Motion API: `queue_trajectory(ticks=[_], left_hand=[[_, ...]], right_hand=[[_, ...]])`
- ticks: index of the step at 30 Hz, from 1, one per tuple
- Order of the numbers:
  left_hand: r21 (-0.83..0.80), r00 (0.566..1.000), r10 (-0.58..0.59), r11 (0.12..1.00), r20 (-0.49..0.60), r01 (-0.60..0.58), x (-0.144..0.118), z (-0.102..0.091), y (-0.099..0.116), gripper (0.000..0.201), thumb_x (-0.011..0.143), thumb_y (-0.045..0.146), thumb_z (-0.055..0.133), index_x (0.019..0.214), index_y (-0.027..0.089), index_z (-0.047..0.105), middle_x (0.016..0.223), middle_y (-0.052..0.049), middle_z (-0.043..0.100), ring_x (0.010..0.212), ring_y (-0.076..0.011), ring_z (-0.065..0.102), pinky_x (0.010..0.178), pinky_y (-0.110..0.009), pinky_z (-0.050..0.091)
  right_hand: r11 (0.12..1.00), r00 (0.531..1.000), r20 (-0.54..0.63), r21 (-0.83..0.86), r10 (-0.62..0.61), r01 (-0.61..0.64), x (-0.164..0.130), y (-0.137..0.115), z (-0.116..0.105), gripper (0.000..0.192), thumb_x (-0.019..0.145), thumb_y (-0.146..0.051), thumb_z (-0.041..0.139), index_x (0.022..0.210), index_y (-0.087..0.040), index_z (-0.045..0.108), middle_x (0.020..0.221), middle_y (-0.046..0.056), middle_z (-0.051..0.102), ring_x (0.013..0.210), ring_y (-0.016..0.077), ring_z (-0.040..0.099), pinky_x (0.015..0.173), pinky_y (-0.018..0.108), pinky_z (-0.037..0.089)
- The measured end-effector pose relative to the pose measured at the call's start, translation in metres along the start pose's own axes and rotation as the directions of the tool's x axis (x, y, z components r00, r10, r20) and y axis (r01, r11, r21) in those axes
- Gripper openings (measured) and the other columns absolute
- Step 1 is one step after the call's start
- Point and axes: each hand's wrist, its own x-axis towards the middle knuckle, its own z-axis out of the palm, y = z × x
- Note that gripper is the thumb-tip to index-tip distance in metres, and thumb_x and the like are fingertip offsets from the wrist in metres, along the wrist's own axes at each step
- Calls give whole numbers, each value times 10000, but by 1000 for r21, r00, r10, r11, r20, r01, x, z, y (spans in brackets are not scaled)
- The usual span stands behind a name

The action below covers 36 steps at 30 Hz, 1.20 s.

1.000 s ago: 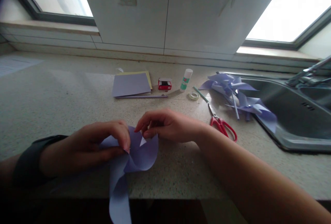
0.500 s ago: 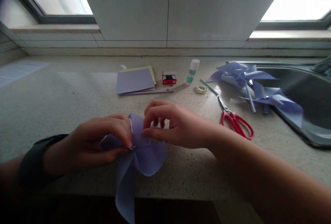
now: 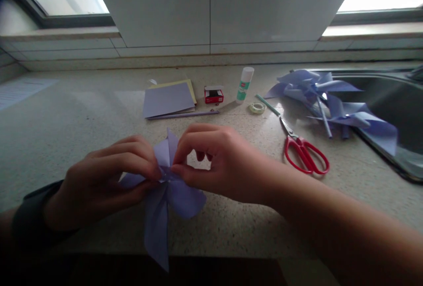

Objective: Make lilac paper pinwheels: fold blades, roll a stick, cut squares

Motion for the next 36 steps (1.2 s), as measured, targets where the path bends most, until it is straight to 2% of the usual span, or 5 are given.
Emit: queue_trajectory(ticks=[6,14,29,36], left_hand=[[29,999,25,999,-25,-24,1,3,2,133,850,44,675,934,147,669,848,-41,676,800,-157,617,718,-298,506],[40,999,26,999,-43,-24,0,4,3,130,849,50,684,932,150,669,849,-39,681,793,-155,619,709,-300,514],[20,998,-4,1000,-62,6,1,4,4,129,857,91,681,945,185,680,831,-37,683,774,-161,632,685,-291,533],[7,996,-42,999,-79,43,-3,6,3,163,847,81,694,958,198,668,901,-33,665,813,-147,634,709,-270,547]], right_hand=[[998,999,3,-54,-38,38,0,-4,-1,43,881,-165,704,848,-139,696,857,34,633,745,124,569,647,267,478],[996,996,22,-33,-87,87,-3,-3,0,45,890,-152,702,866,-115,701,883,45,632,778,118,596,682,259,494],[992,993,49,-59,-105,108,-3,-4,-3,19,899,-159,695,888,-146,686,912,32,627,800,113,610,692,246,508],[989,990,56,-73,-126,130,-1,-5,0,15,903,-141,680,893,-147,688,924,38,631,802,114,608,707,252,508]])
